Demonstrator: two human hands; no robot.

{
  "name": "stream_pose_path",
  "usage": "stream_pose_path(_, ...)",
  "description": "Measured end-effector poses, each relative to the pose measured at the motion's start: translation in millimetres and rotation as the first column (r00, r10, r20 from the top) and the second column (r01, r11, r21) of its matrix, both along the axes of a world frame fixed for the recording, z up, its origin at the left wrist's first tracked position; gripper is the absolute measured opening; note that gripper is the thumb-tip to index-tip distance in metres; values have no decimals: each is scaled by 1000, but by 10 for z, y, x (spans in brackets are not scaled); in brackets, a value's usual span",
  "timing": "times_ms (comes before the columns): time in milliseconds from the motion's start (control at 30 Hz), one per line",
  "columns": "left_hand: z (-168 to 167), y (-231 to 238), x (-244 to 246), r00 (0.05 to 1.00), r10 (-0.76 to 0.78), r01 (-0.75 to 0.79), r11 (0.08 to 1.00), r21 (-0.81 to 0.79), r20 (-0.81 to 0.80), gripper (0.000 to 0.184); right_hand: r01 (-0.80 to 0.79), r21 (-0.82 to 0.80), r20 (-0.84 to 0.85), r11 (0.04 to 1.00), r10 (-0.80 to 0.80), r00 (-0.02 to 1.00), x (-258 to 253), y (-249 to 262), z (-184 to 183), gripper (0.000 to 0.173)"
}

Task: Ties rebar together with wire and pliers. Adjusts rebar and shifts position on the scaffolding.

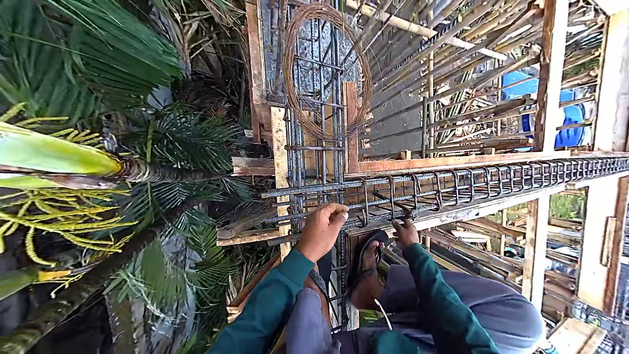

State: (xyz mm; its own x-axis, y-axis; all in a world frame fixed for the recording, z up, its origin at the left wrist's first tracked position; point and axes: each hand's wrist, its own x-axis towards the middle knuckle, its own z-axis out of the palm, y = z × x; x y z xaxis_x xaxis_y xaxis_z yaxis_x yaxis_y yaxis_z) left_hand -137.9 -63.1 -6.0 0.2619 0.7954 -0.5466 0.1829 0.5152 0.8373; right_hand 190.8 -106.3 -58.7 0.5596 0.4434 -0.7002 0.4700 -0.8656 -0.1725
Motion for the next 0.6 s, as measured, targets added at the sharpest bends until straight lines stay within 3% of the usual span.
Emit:
stream_pose_path(133, 5, 37, 99, 996, -88, 89, 996, -14, 15, 26, -225, 98, 204, 969, 202, 958, -55, -17, -70, 36)
stream_pose_path(300, 8, 35, 252, 980, -192, 193, 981, -18, 52, 30, -289, 339, 274, 895, 200, 941, -41, -134, 84, 29)
stream_pose_path(467, 86, 110, 432, 963, -253, 247, 967, 67, 95, 33, -240, 606, 222, 758, 128, 967, -117, -61, 1077, 33)
stream_pose_path(533, 217, 179, 549, 961, -253, 229, 955, 190, 114, 33, -268, 690, 142, 672, 237, 961, -61, 36, 1611, 30)
stream_pose_path(600, 380, 257, 715, 968, -203, 145, 933, 329, 150, 35, -296, 690, 11, 661, 399, 917, 13, 178, 2164, 26)
